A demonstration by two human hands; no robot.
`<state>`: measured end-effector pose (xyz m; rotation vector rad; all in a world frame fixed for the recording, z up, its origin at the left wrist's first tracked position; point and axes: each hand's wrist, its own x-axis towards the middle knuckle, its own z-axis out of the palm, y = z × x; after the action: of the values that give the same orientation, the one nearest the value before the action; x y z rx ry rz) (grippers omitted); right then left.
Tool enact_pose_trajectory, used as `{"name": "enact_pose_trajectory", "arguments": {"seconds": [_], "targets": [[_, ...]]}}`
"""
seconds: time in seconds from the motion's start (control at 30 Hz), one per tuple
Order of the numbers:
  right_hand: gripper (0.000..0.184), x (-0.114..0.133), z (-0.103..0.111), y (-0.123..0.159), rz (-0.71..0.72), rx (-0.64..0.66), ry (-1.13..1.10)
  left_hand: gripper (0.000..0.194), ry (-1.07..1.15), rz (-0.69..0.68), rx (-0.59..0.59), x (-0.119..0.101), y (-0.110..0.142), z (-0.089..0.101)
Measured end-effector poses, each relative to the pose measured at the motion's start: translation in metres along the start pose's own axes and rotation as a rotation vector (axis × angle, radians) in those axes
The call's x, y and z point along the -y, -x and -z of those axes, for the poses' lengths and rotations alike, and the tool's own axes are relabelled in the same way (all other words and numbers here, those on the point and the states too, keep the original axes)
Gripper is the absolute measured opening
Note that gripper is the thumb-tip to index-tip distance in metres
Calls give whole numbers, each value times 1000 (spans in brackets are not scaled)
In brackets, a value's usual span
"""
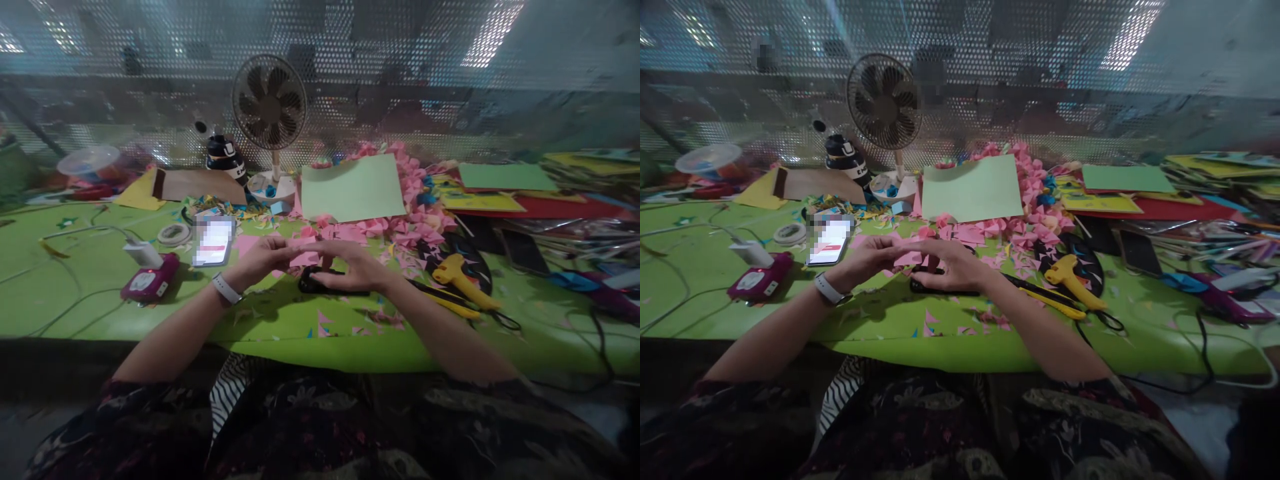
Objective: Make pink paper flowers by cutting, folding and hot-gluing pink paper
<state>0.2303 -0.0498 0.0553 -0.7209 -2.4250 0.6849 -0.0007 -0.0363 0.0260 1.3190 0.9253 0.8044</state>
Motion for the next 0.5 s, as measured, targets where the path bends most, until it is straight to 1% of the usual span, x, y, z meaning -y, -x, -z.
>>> {"name": "enact_pose_trajectory", "arguments": {"seconds": [0.07,0.2,0.27,0.37,0.43,0.47,0.5], "targets": [[48,-2,-2,1,56,19,42,35,-11,0,29,1,0,2],[31,-7,-7,0,143,-44,106,35,-50,29,108,2,2,2],[27,-4,-10,0,168,-41,97,35,-53,34,155,0,5,0],[25,3,-11,2,206,-6,74,36,-43,30,210,-3,10,-2],[25,3,-7,3,182,11,43,36,-52,12,202,-6,11,0],[26,-1,-4,2,134,4,22,35,-72,-1,182,-7,11,2],[27,-8,0,1,52,-39,-1,35,-97,-12,154,-8,10,5]]}}
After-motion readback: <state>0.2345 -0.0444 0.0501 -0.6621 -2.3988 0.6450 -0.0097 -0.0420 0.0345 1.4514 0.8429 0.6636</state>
